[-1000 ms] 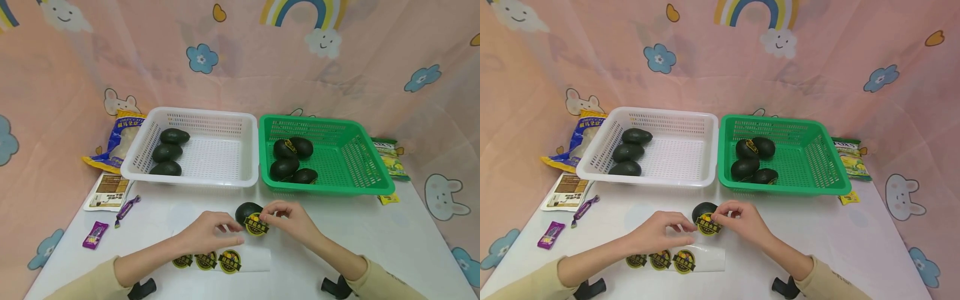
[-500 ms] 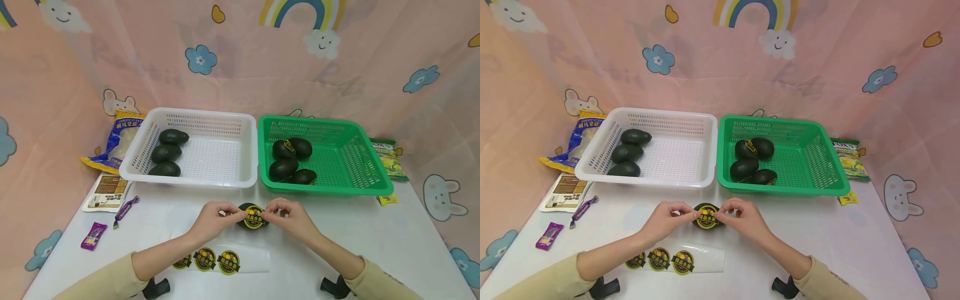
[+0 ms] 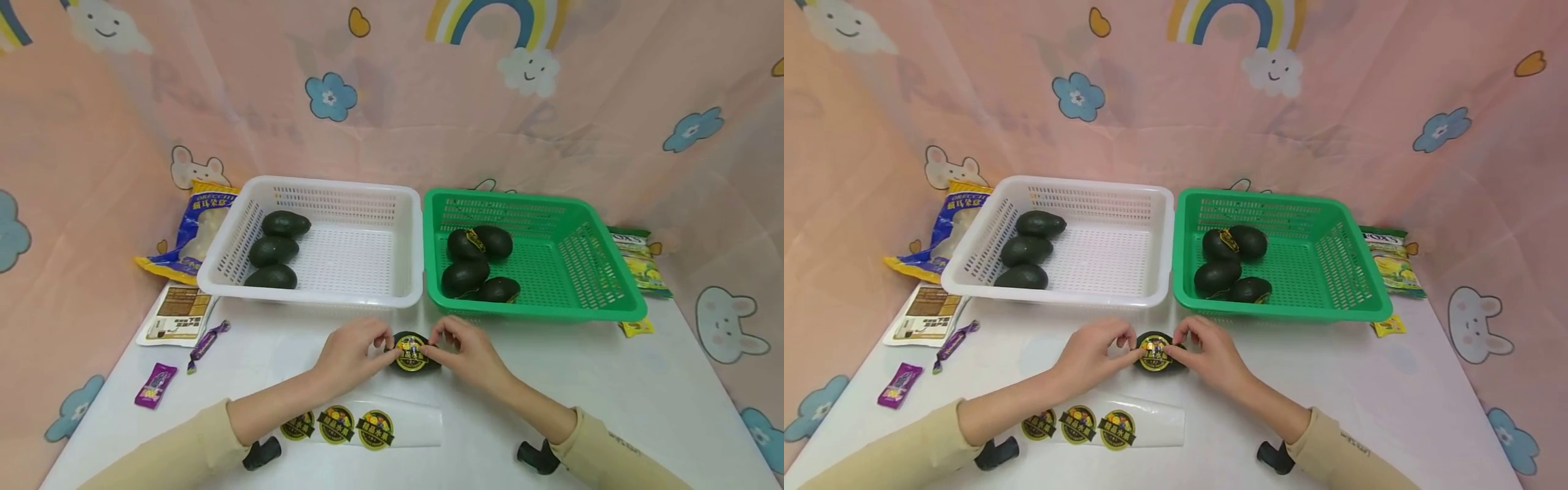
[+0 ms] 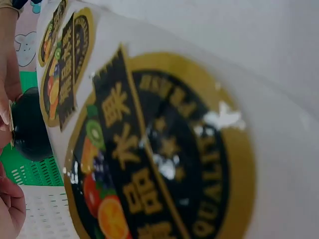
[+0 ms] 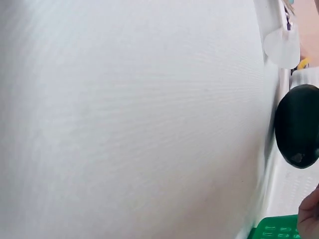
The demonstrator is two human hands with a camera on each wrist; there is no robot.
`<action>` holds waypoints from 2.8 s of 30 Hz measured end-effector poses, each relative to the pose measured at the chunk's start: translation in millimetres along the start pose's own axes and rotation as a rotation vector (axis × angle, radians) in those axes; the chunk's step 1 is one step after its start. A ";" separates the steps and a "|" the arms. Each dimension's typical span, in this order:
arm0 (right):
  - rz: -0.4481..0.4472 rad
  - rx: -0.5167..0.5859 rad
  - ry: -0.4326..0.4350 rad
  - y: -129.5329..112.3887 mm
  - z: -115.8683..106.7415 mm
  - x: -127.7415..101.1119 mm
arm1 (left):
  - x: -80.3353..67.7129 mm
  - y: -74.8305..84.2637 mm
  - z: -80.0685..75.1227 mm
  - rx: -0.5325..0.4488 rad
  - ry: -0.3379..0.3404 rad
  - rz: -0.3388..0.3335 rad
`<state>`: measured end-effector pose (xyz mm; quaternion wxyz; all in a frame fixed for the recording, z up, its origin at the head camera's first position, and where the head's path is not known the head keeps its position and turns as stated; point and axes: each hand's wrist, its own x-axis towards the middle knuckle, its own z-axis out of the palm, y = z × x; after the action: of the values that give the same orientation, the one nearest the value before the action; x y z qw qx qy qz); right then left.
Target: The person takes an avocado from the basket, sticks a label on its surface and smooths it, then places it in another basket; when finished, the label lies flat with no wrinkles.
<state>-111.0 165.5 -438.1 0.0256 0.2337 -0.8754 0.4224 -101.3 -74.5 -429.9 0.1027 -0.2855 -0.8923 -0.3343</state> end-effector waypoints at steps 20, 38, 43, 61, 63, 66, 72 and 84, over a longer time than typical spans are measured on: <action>0.585 0.546 -0.028 0.6 -38.4 -7.4 | 13.6 -10.6 12.3 -0.102 -0.190 0.189; 0.710 0.928 0.079 16.9 -53.8 -5.7 | 150.9 54.5 -1.8 -0.285 -0.218 0.074; 0.739 0.902 0.063 16.1 -55.0 -4.7 | 177.0 59.5 21.5 -0.145 -0.261 -0.051; 0.588 0.710 -0.347 -11.5 -38.8 5.2 | 9.2 -21.5 -20.2 -0.971 -0.217 -0.717; 0.489 0.641 -0.475 -29.5 -36.6 21.0 | 3.4 -30.3 -28.1 -0.980 -0.110 -0.782; 0.272 0.516 -0.679 -60.3 -37.8 63.6 | 1.4 -36.4 -35.7 -0.996 -0.035 -0.813; -0.111 0.360 -0.951 -113.0 -34.2 179.6 | 0.1 -44.2 -38.5 -1.019 -0.082 -0.734; -0.114 -0.004 -1.128 -101.6 74.9 286.9 | -7.6 -48.6 -29.4 -1.091 -0.176 -0.631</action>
<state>-310.9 -56.2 -342.8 -0.4231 0.4700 -0.7403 0.2282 -123.4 -126.9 -436.7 -0.2345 -0.0467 -0.6401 -0.7302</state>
